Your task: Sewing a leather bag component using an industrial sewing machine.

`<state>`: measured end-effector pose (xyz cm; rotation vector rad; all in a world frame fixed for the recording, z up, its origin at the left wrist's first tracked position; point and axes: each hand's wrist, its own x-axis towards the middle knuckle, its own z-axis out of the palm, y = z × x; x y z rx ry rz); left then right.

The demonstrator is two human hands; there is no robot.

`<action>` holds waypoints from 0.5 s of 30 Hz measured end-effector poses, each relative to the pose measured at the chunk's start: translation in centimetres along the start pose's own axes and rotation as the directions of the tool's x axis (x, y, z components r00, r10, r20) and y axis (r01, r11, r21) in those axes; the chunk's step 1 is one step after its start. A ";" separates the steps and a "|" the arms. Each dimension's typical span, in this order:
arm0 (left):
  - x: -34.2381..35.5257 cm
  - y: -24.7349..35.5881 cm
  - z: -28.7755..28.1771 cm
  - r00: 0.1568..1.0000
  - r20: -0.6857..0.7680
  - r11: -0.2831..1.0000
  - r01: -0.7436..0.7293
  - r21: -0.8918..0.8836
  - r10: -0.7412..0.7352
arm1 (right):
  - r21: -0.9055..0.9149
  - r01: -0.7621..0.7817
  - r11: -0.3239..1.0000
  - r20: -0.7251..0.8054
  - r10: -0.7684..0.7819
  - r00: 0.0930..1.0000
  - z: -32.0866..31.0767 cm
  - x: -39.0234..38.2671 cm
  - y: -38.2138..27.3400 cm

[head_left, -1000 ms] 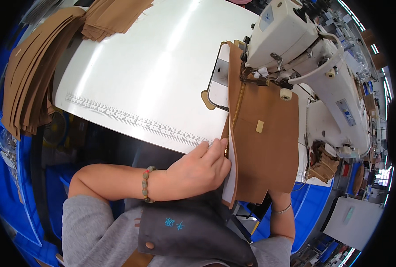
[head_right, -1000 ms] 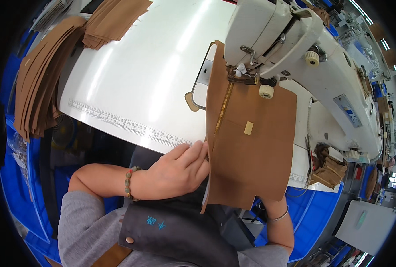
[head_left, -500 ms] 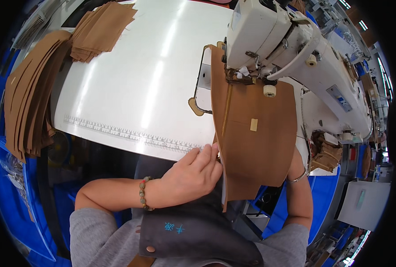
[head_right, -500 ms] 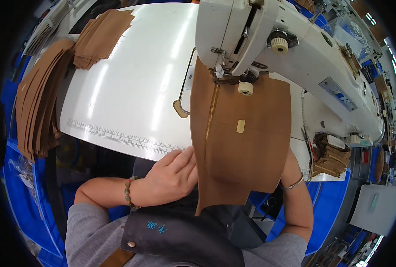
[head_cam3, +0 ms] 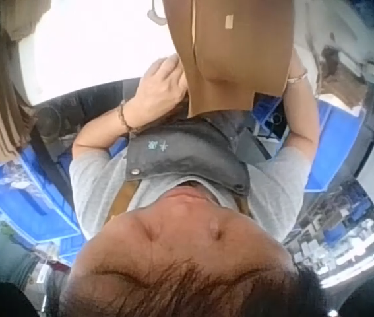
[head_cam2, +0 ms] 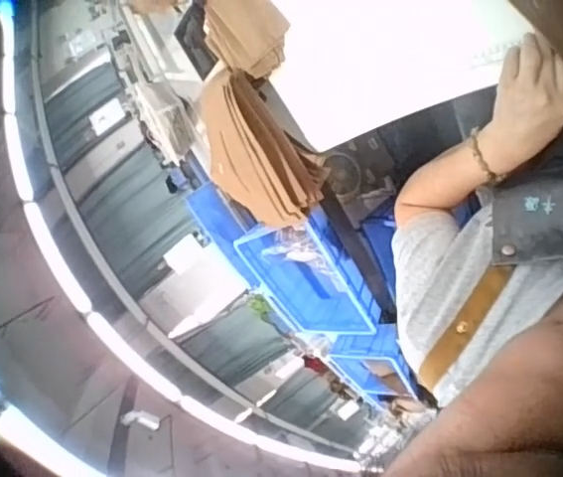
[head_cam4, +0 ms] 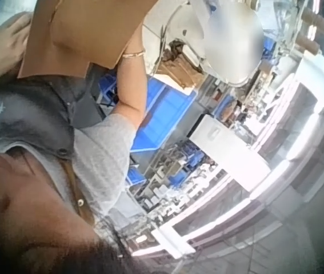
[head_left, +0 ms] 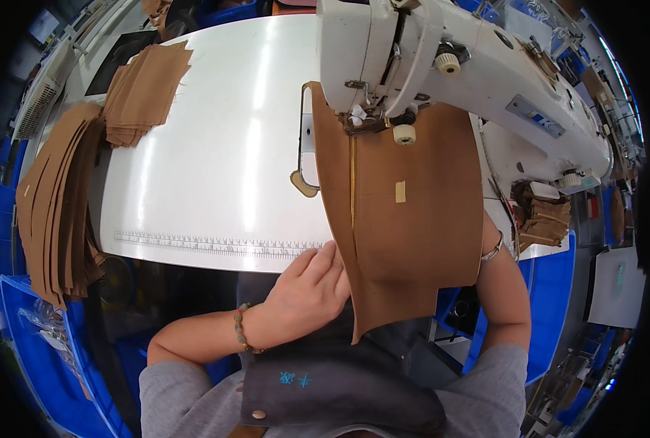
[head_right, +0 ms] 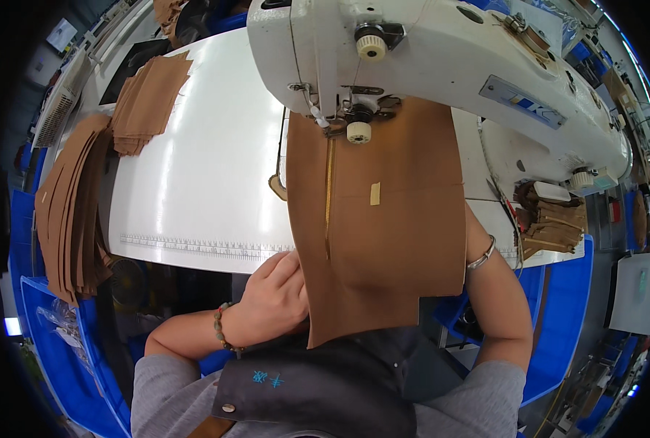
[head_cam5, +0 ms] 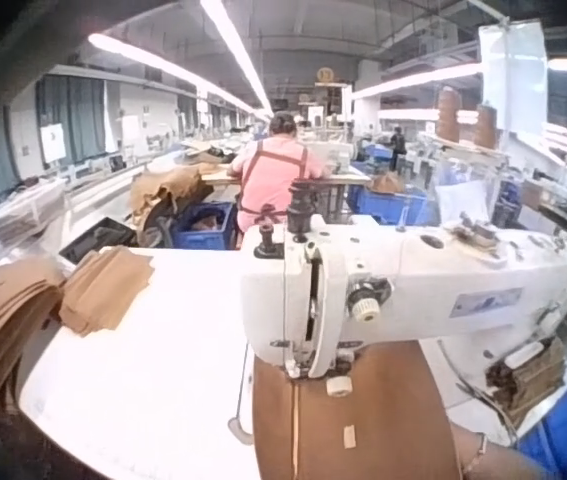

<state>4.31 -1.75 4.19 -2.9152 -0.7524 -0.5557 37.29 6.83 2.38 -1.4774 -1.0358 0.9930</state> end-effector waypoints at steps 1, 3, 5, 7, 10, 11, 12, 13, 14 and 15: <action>-0.1 0.0 -0.1 1.000 0.006 1.000 0.003 -0.010 -0.003 | -0.001 0.003 1.000 -0.004 -0.003 1.000 0.1 0.3 0.0; -0.1 0.0 -0.1 1.000 0.015 1.000 0.000 -0.018 0.000 | -0.006 0.008 1.000 -0.010 -0.008 1.000 0.1 0.9 -0.1; -0.1 0.1 0.0 1.000 0.015 0.999 0.022 -0.047 -0.021 | -0.016 0.015 1.000 -0.015 -0.015 1.000 0.1 1.6 0.0; -0.1 0.0 0.1 1.000 -0.005 0.999 0.014 -0.050 -0.014 | -0.028 0.022 0.999 -0.023 -0.023 0.999 0.2 2.4 0.1; -0.2 0.0 0.1 1.000 -0.008 0.998 0.013 -0.058 -0.014 | -0.052 0.040 0.998 -0.041 -0.042 0.998 0.6 3.9 -0.4; -0.2 0.0 0.1 1.000 -0.001 0.998 0.018 -0.065 -0.019 | -0.060 0.051 0.997 -0.055 -0.054 0.997 0.6 4.2 -0.8; -0.3 0.1 0.1 1.000 -0.010 0.998 0.018 -0.065 -0.018 | -0.062 0.060 0.996 -0.078 -0.065 0.995 0.6 4.2 -1.4; -0.4 0.1 0.2 1.000 -0.010 0.998 0.025 -0.060 -0.025 | -0.048 0.038 0.998 -0.159 -0.045 0.986 0.6 4.0 -2.1; -0.4 0.2 0.2 1.000 0.015 0.998 0.027 -0.054 -0.026 | -0.011 0.103 0.995 -0.188 -0.103 0.977 0.2 2.8 -2.9; -0.5 0.3 0.3 0.999 -0.008 0.997 0.037 -0.063 -0.038 | 0.014 0.133 0.991 -0.247 -0.126 0.961 -0.1 1.5 -3.9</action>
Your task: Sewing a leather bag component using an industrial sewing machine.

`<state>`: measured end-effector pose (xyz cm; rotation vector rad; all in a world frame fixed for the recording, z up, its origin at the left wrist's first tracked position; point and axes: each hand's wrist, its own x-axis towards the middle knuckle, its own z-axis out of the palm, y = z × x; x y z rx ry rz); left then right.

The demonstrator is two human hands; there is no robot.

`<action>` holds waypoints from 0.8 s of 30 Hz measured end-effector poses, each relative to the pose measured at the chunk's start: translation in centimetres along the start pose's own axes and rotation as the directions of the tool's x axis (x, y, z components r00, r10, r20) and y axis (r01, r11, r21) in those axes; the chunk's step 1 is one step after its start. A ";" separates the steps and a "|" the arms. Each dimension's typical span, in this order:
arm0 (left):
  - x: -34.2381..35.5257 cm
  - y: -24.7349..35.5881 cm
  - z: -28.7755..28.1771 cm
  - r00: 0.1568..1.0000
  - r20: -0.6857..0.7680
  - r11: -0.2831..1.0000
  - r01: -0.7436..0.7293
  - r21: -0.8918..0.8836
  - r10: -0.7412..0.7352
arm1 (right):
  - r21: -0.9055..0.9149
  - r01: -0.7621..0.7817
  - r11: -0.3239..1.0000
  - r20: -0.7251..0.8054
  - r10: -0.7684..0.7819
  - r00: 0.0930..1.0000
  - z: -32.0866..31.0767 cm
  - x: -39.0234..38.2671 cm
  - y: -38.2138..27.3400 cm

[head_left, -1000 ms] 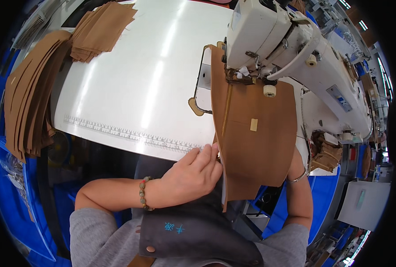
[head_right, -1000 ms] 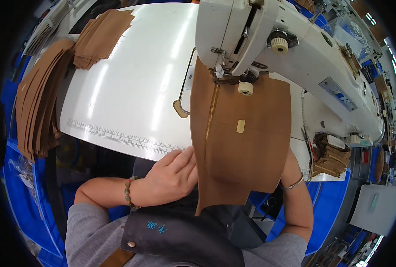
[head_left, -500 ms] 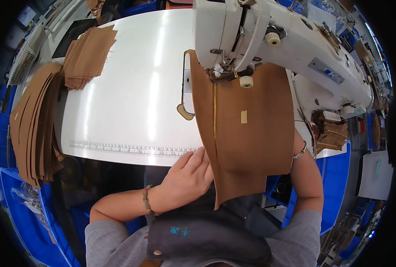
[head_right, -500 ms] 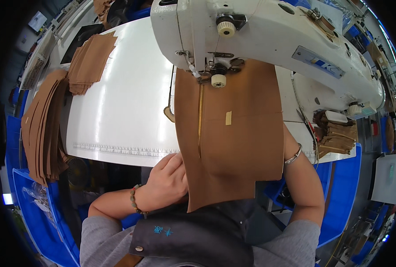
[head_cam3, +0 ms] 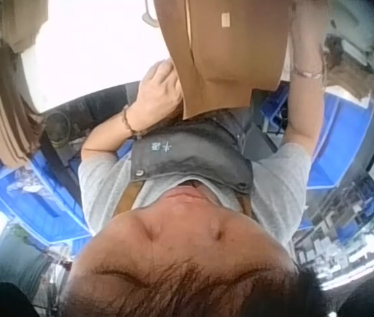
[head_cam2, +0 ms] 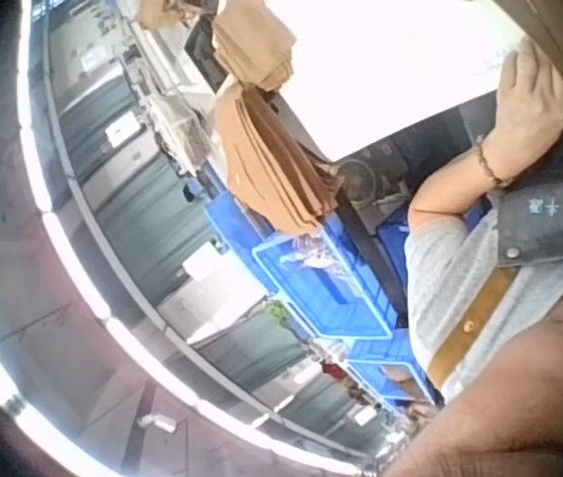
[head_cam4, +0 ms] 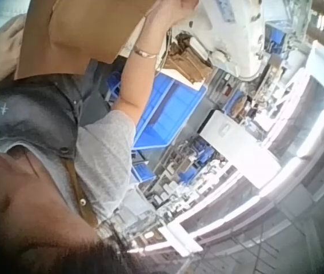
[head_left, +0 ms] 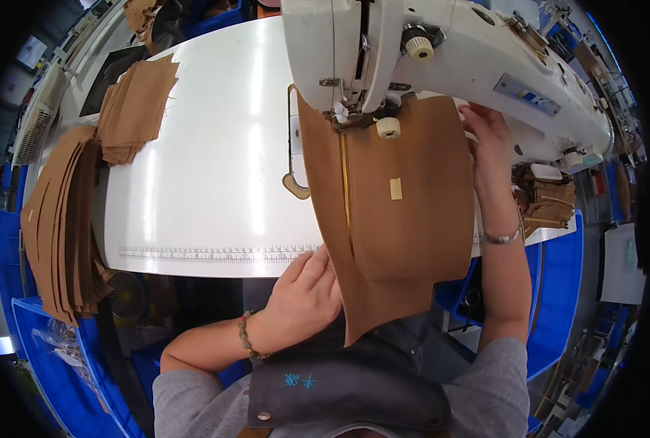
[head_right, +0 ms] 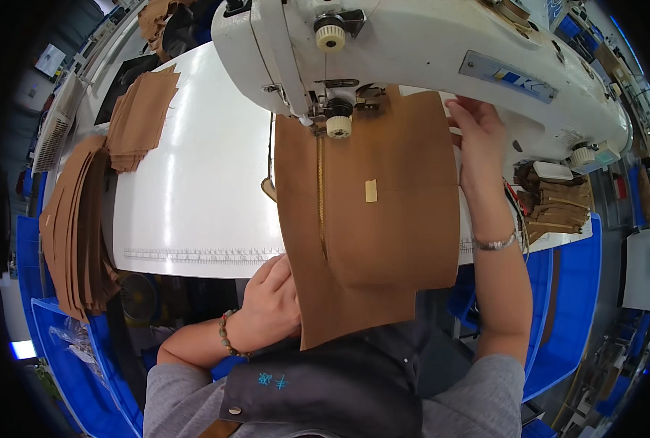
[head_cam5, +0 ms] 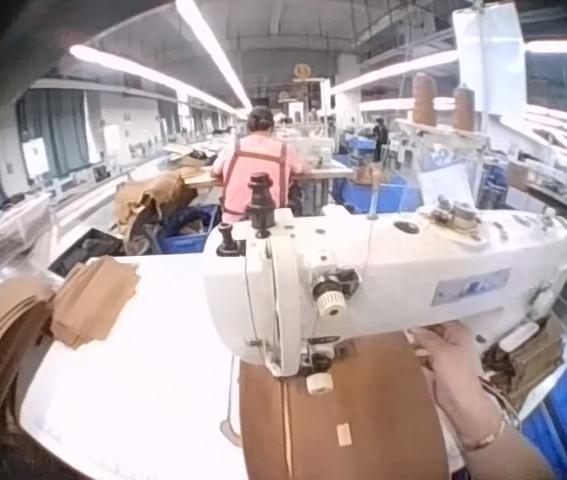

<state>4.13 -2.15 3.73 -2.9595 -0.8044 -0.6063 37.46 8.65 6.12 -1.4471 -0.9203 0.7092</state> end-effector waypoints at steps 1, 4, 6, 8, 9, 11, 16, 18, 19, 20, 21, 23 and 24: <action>-0.1 0.0 0.1 1.000 -0.003 1.000 0.003 0.004 -0.003 | 0.057 0.045 0.997 -0.152 -0.036 0.988 -0.5 -1.7 -1.0; -0.4 0.1 0.4 1.000 -0.001 1.000 0.007 0.020 -0.007 | -0.224 0.395 0.891 0.220 -0.349 0.911 -0.1 -8.6 -2.2; -0.7 0.4 0.5 1.000 0.008 0.999 0.002 0.033 -0.002 | -0.351 0.639 0.685 0.573 -0.382 0.725 1.1 -13.3 -2.2; -1.1 0.7 0.4 0.999 0.021 1.000 0.025 0.016 -0.026 | -0.335 0.748 0.572 0.743 -0.327 0.583 2.4 -15.8 -1.7; -1.3 0.7 0.3 1.000 0.010 1.000 0.026 0.017 -0.026 | -0.323 0.748 0.580 0.725 -0.356 0.589 2.7 -16.5 -1.5; -1.8 0.6 0.0 1.000 0.006 0.999 0.027 -0.040 -0.027 | -0.367 0.810 0.458 0.779 -0.325 0.537 3.2 -17.2 -1.1; -2.5 0.8 -0.3 0.996 0.003 0.996 0.087 -0.024 -0.086 | -0.383 0.838 0.388 0.784 -0.344 0.517 3.1 -18.0 -0.4; -2.5 0.7 -0.6 0.992 0.018 0.992 0.122 -0.012 -0.122 | -0.390 0.851 0.351 0.788 -0.351 0.506 3.0 -18.4 -0.2; -2.6 0.4 -1.0 0.991 0.023 0.989 0.136 -0.052 -0.135 | -0.392 0.862 0.322 0.793 -0.356 0.494 3.0 -18.5 -0.2; -2.5 -0.1 -1.4 0.988 0.051 0.985 0.149 -0.086 -0.145 | -0.394 0.871 0.292 0.798 -0.361 0.482 3.0 -18.6 -0.2; -2.4 -0.9 -1.9 0.989 0.029 0.985 0.148 -0.090 -0.146 | -0.395 0.871 0.293 0.797 -0.362 0.483 3.0 -18.7 -0.2; -2.0 -2.9 -2.9 0.977 -0.058 0.918 0.171 -0.357 -0.204 | -0.391 0.881 0.268 0.797 -0.381 0.469 3.0 -18.7 -0.3; -1.5 -3.7 -3.1 0.949 -0.126 0.891 0.218 -0.399 -0.289 | -0.390 0.881 0.269 0.797 -0.381 0.469 3.0 -18.7 -0.3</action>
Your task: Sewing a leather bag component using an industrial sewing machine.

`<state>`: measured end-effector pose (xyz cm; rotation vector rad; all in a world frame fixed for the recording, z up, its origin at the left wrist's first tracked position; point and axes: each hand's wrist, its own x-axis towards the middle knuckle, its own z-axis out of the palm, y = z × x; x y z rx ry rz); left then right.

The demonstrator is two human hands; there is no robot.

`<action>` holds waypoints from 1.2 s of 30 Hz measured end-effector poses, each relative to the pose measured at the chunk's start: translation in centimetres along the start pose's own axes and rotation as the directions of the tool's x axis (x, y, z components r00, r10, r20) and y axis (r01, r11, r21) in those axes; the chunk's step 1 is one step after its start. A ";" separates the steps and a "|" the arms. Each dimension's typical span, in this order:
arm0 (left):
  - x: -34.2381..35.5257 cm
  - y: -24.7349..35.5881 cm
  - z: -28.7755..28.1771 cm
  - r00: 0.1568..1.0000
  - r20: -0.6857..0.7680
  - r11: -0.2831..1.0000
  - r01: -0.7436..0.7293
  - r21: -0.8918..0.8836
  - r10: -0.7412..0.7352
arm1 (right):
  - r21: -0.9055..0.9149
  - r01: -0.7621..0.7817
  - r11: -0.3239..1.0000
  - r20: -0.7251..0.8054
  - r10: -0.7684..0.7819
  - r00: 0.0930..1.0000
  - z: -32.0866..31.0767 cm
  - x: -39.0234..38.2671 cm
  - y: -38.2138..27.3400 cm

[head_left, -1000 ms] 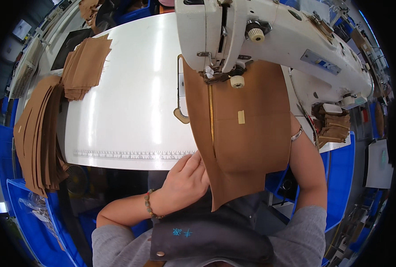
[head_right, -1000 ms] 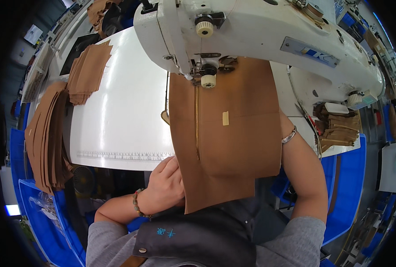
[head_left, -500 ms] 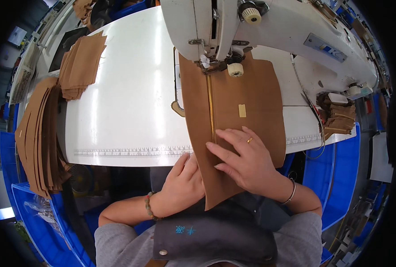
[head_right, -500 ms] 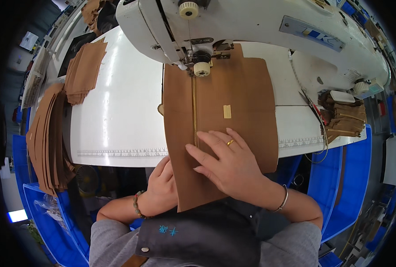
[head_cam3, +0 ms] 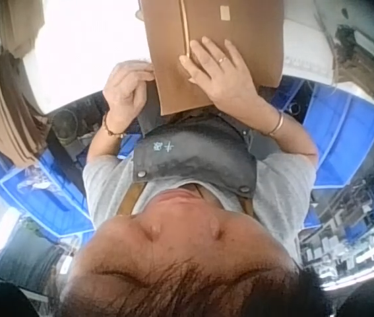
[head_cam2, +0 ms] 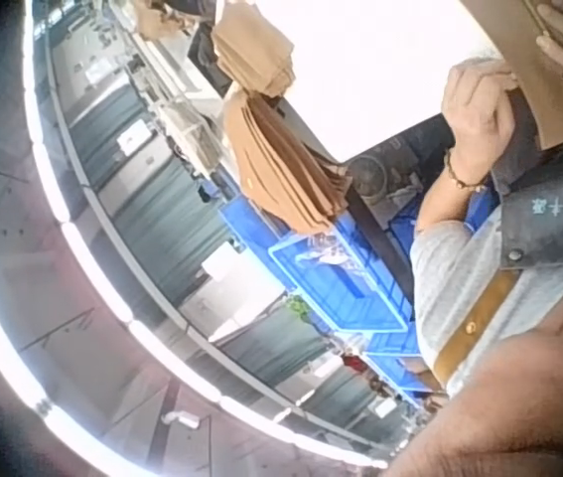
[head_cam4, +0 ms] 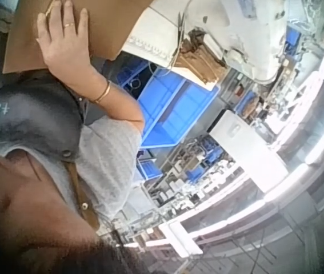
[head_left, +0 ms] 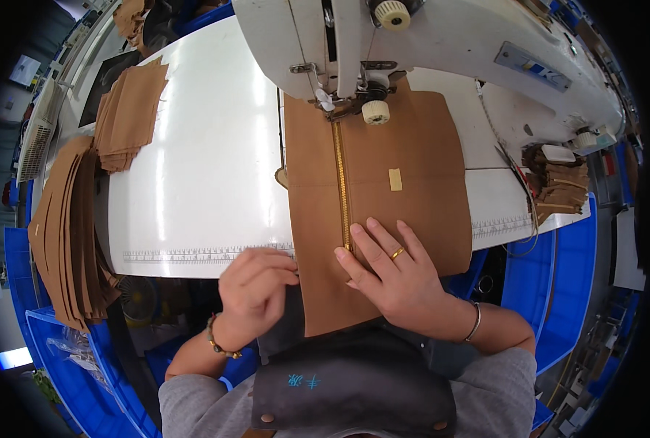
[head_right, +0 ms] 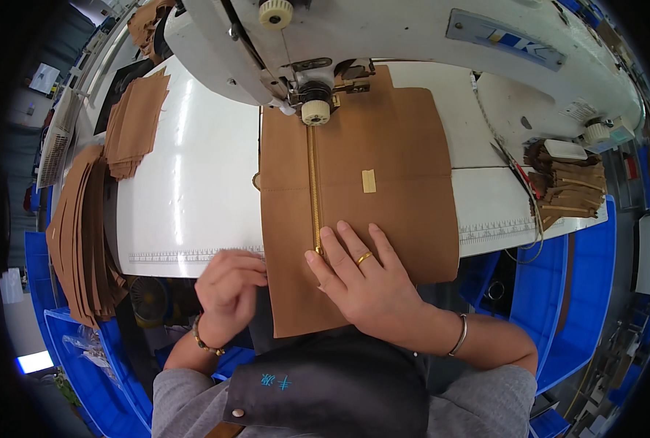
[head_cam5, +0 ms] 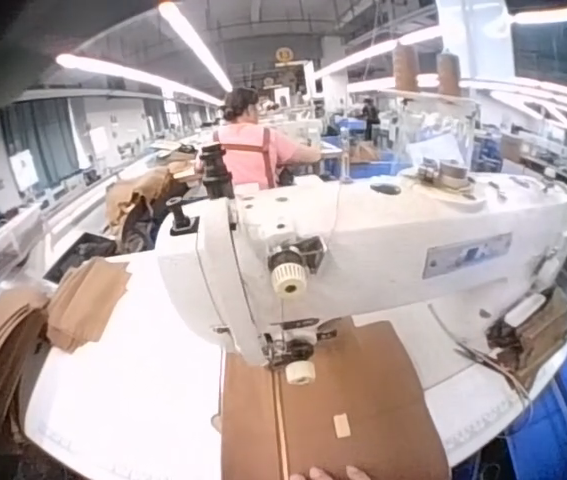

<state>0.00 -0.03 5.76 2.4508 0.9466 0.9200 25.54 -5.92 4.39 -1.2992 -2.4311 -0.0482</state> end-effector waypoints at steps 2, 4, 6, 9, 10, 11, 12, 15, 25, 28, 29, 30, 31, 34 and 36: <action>1.4 -0.6 -0.9 0.999 -0.027 0.995 0.022 0.096 -0.019 | 0.007 0.010 1.000 0.005 -0.010 1.000 0.0 0.1 0.1; 3.1 -0.9 0.0 0.999 0.017 0.985 0.030 0.167 -0.033 | -0.001 0.017 1.000 0.009 -0.017 1.000 0.0 0.1 0.1; 4.3 -0.9 1.3 0.999 0.047 0.972 0.013 0.235 -0.025 | -0.005 0.024 1.000 0.015 -0.024 1.000 0.0 0.1 0.1; 5.2 -1.1 2.5 0.956 0.283 0.955 -0.012 0.296 -0.076 | -0.001 0.033 0.999 0.024 -0.033 0.999 -0.4 0.3 0.4; 5.2 -1.2 2.5 0.965 0.256 0.957 -0.019 0.290 -0.059 | 0.044 0.028 0.999 0.028 -0.029 0.999 -0.7 0.5 0.7; 5.2 -1.3 2.4 0.962 0.270 0.958 -0.031 0.285 -0.049 | 0.090 0.024 0.996 0.032 -0.027 0.999 -1.0 0.8 1.1; 5.1 -1.4 2.3 0.958 0.283 0.958 -0.045 0.282 -0.038 | 0.092 0.028 0.995 0.034 -0.031 0.999 -1.4 1.1 1.7; 4.8 -1.5 2.1 0.951 0.306 0.963 -0.030 0.269 -0.056 | 0.246 0.071 0.967 0.090 -0.096 0.991 -1.7 2.5 4.2; 4.9 -1.7 2.3 0.963 0.266 0.985 0.008 0.173 -0.055 | 0.092 0.007 0.996 0.112 -0.017 0.994 -1.2 4.6 5.9; 5.2 -1.5 2.2 0.956 0.289 0.981 -0.015 0.192 -0.042 | 0.073 0.022 0.997 0.128 -0.032 0.991 -1.4 4.8 5.9; 5.3 -1.4 2.1 0.947 0.320 0.973 -0.043 0.228 -0.034 | 0.059 0.030 0.998 0.140 -0.038 0.989 -1.4 4.8 5.9; 5.4 -1.3 2.0 0.933 0.358 0.961 -0.068 0.269 -0.034 | 0.071 0.034 0.997 0.131 -0.044 0.990 -1.5 4.9 6.0; 5.6 -1.2 2.0 0.937 0.348 0.961 -0.066 0.269 -0.033 | 0.070 0.032 0.997 0.137 -0.042 0.990 -1.5 4.9 6.0; 5.9 -1.0 2.0 0.932 0.362 0.959 -0.094 0.268 -0.010 | 0.072 0.039 0.997 0.139 -0.049 0.989 -1.7 4.9 6.2; 6.1 -0.8 2.1 0.925 0.379 0.951 -0.106 0.291 -0.013 | 0.075 0.045 0.996 0.139 -0.055 0.989 -1.7 4.9 6.3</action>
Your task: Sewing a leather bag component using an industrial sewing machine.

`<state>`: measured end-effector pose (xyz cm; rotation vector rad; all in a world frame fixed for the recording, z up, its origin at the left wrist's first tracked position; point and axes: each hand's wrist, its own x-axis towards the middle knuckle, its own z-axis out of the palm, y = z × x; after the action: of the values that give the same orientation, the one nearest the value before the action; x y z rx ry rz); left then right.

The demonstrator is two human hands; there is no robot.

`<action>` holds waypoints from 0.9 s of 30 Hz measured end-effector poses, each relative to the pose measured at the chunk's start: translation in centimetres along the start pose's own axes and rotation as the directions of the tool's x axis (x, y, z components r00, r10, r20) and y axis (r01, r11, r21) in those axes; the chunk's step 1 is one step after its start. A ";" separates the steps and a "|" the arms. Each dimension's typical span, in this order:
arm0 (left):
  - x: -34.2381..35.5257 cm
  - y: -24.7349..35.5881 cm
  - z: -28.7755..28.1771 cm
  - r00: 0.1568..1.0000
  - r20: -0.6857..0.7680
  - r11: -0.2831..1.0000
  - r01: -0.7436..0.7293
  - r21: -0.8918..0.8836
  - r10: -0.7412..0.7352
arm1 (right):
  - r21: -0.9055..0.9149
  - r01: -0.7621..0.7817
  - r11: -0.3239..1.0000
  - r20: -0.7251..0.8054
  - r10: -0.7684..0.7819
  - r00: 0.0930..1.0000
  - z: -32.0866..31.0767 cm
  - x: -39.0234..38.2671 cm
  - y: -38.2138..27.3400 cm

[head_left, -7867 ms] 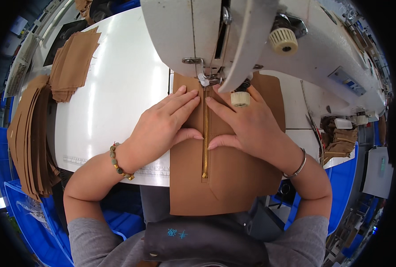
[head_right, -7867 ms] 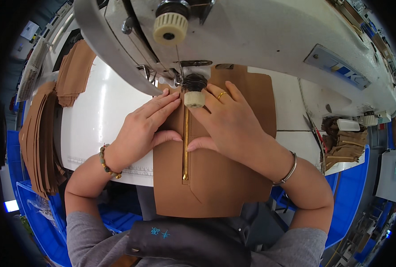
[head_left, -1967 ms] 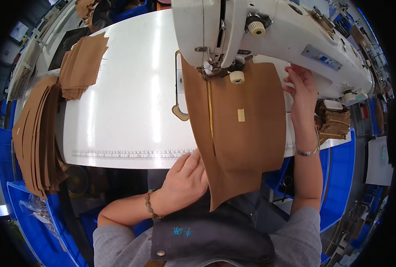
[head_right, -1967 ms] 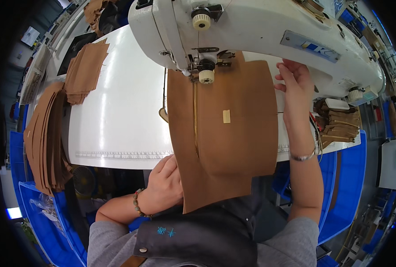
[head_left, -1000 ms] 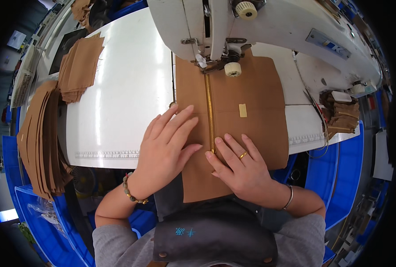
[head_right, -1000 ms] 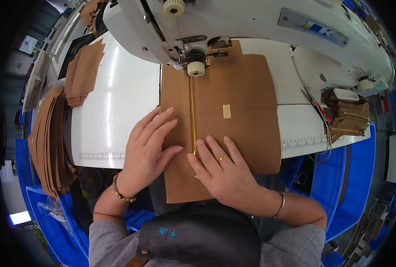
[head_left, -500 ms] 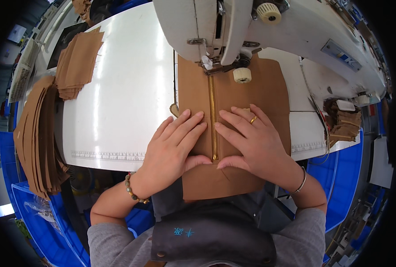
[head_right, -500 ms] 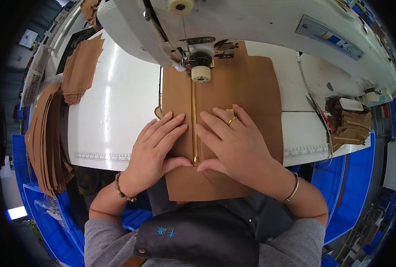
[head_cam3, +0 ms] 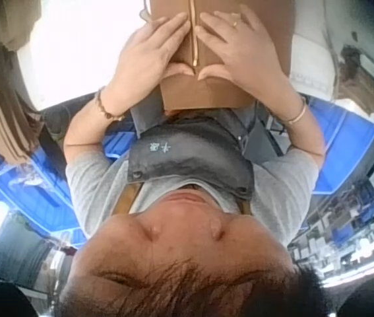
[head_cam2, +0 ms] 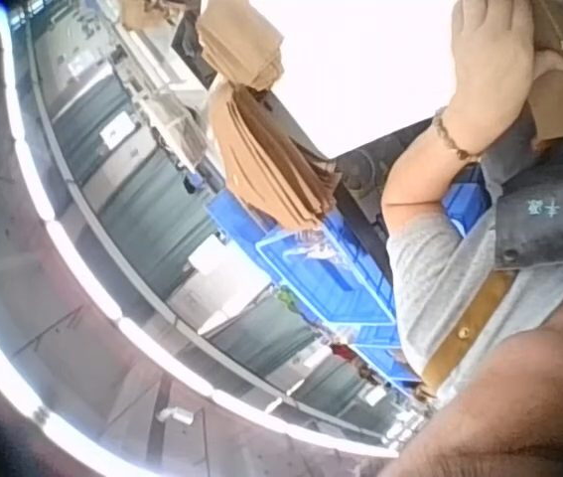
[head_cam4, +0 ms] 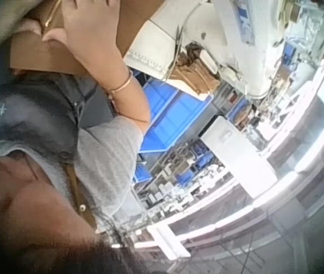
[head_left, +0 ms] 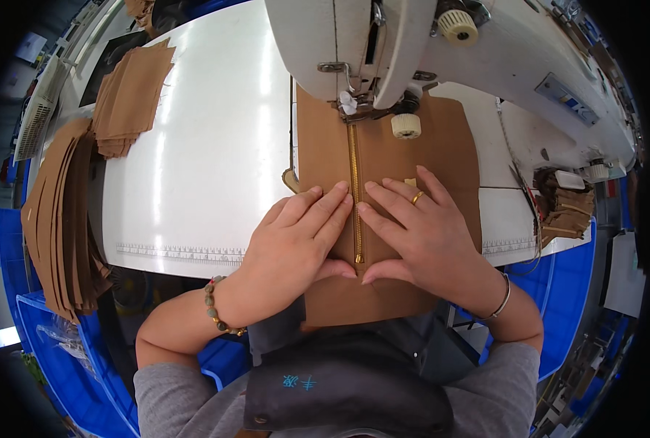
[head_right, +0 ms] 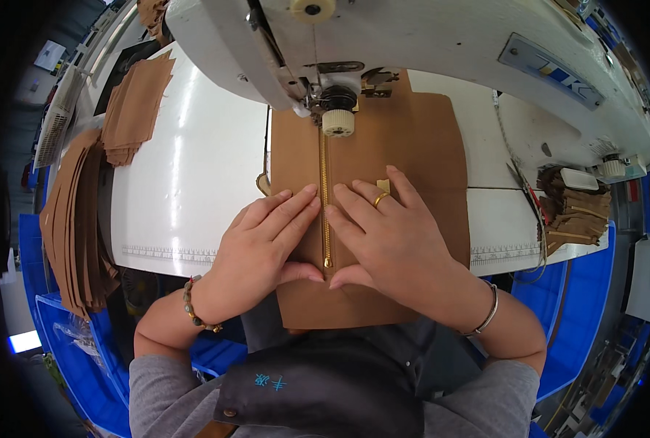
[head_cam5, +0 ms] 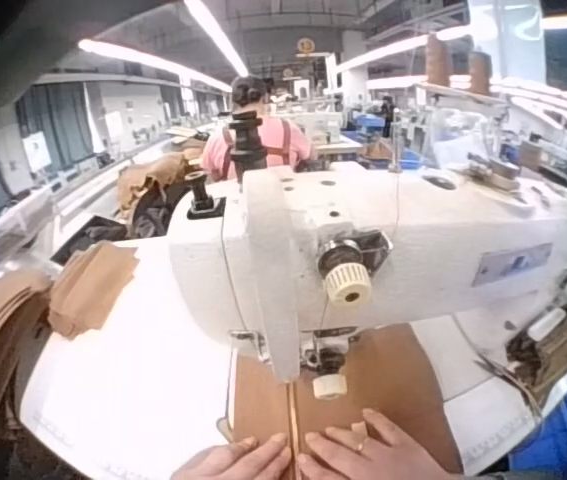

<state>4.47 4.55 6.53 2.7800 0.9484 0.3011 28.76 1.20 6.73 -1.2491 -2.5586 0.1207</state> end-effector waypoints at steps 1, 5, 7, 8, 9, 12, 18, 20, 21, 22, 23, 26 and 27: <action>0.0 0.0 -0.1 1.000 -0.011 1.000 0.001 -0.004 -0.001 | -0.005 0.002 1.000 0.004 -0.002 1.000 0.0 0.0 0.0; 0.2 -0.1 -0.2 1.000 -0.015 1.000 -0.011 0.010 0.011 | -0.008 0.010 1.000 0.011 -0.010 1.000 -0.1 -0.1 0.1; 0.2 -0.1 -0.3 1.000 -0.015 1.000 -0.015 0.021 0.016 | -0.008 0.011 1.000 0.010 -0.011 1.000 0.0 -0.1 0.1; 0.3 -0.2 -0.4 1.000 -0.016 0.999 -0.019 0.026 0.020 | -0.008 0.010 1.000 0.008 -0.010 1.000 0.0 -0.1 0.1; 0.3 -0.3 -0.4 1.000 -0.004 0.999 -0.026 0.033 0.026 | -0.005 0.008 1.000 0.005 -0.008 1.000 0.1 0.0 0.2; 1.0 -0.9 -0.2 0.998 -0.037 0.998 -0.041 0.053 0.043 | -0.024 0.004 1.000 -0.002 -0.004 1.000 0.4 0.3 0.9; 2.5 -2.5 0.0 0.998 -0.058 0.998 -0.034 0.054 0.037 | -0.044 0.007 0.999 -0.038 -0.008 0.999 0.8 1.5 2.6; 3.1 -2.9 -0.1 0.997 -0.069 0.997 -0.038 0.063 0.043 | -0.045 0.020 0.999 -0.052 -0.023 0.998 0.9 2.0 3.1; 3.3 -3.2 -0.1 0.997 -0.066 0.997 -0.040 0.072 0.045 | -0.045 0.021 0.999 -0.052 -0.023 0.998 0.9 2.2 3.3; 3.6 -3.4 -0.1 0.996 -0.072 0.996 -0.041 0.074 0.046 | -0.036 0.025 0.999 -0.067 -0.027 0.997 1.0 2.4 3.6; 3.9 -3.6 -0.2 0.995 -0.083 0.996 -0.040 0.078 0.047 | -0.028 0.029 0.999 -0.081 -0.032 0.996 1.0 2.6 3.8; 4.7 -4.3 -0.2 0.994 -0.102 0.996 -0.037 0.079 0.045 | -0.024 -0.001 1.000 -0.074 -0.001 0.997 1.2 3.2 4.5; 4.9 -4.5 -0.2 0.993 -0.109 0.997 -0.035 0.076 0.043 | -0.016 -0.002 1.000 -0.074 0.001 0.997 1.2 3.5 4.7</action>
<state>5.58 11.15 6.30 2.8779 0.9490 0.4385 29.98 6.91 5.36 -1.2381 -2.5005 0.0536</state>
